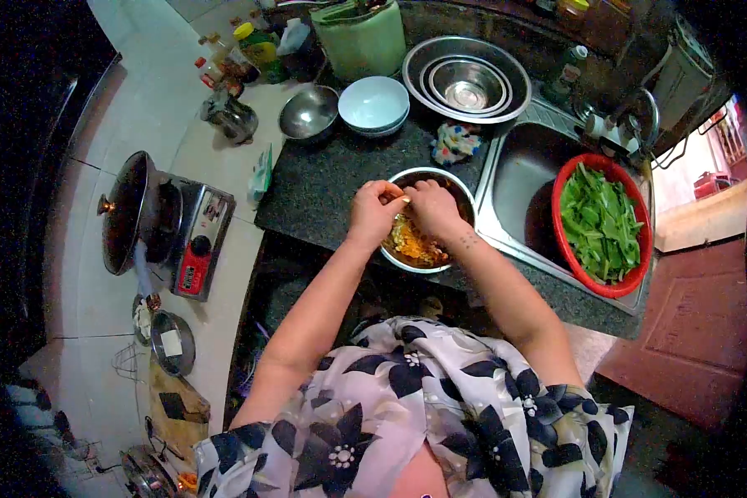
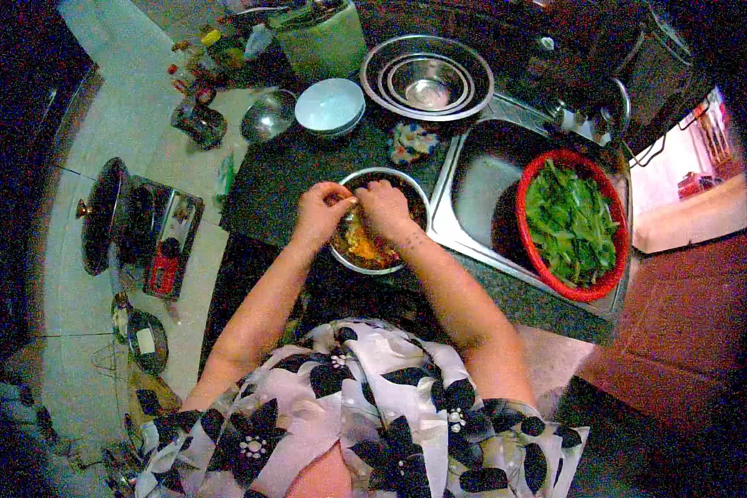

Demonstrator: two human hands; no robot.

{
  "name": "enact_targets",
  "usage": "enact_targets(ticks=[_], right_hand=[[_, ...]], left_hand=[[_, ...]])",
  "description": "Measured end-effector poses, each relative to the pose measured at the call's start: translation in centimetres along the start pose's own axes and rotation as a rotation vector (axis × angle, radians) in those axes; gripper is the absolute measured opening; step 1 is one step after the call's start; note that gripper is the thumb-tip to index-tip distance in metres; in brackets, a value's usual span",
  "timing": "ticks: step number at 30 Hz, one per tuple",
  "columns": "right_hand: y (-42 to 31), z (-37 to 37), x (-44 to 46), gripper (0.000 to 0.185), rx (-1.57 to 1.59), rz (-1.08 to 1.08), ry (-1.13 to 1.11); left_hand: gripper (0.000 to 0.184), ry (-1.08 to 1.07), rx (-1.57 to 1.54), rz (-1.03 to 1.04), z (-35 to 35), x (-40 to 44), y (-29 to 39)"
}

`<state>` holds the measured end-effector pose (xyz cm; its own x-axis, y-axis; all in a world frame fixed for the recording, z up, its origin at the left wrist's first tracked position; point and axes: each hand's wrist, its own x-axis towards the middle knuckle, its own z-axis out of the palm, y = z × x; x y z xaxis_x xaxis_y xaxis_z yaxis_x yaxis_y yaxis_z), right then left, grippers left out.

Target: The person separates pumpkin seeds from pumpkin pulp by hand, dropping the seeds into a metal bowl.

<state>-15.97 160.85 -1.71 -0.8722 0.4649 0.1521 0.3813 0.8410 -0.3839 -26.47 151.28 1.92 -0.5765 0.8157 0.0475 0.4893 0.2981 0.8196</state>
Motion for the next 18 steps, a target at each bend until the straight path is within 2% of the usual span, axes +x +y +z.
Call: enact_targets(ticks=[1, 4, 6, 8, 10, 11, 14, 16, 18], right_hand=[[0.0, 0.2, 0.0, 0.015, 0.012, 0.035, -0.033], [1.0, -0.4, -0.1, 0.018, 0.092, 0.085, -0.094], [1.9, -1.3, -0.6, 0.017, 0.428, 0.171, -0.035], [2.5, -2.6, -1.3, 0.023, 0.760, 0.165, 0.039], [2.8, -3.7, -2.1, 0.023, 1.041, 0.246, -0.053], [2.7, -4.3, -2.5, 0.024, 1.104, 0.276, -0.070], [2.5, -4.8, -3.6, 0.024, 1.270, 0.361, -0.094], [2.1, -4.7, -4.1, 0.022, 1.342, 0.397, -0.077], [1.7, -4.9, -4.3, 0.019, 1.241, 0.421, -0.058]], left_hand=[[0.013, 0.010, 0.043, -0.021, -0.1, -0.1, 0.4], [0.014, -0.076, -0.115, -0.080, 0.0, -0.2, -0.2], [0.018, -0.078, -0.089, -0.115, 0.0, -0.7, 0.0], [0.025, -0.099, -0.055, -0.109, 0.1, -1.0, 0.1], [0.034, -0.137, -0.300, -0.165, 0.8, -1.3, -0.4], [0.039, -0.157, -0.421, -0.192, 1.2, -1.4, -0.5], [0.049, -0.214, -0.530, -0.135, 1.1, -1.9, 1.6], [0.043, -0.221, -0.523, -0.096, 1.0, -2.4, 3.1], [0.039, -0.224, -0.408, -0.021, 1.3, -2.4, 3.0]])
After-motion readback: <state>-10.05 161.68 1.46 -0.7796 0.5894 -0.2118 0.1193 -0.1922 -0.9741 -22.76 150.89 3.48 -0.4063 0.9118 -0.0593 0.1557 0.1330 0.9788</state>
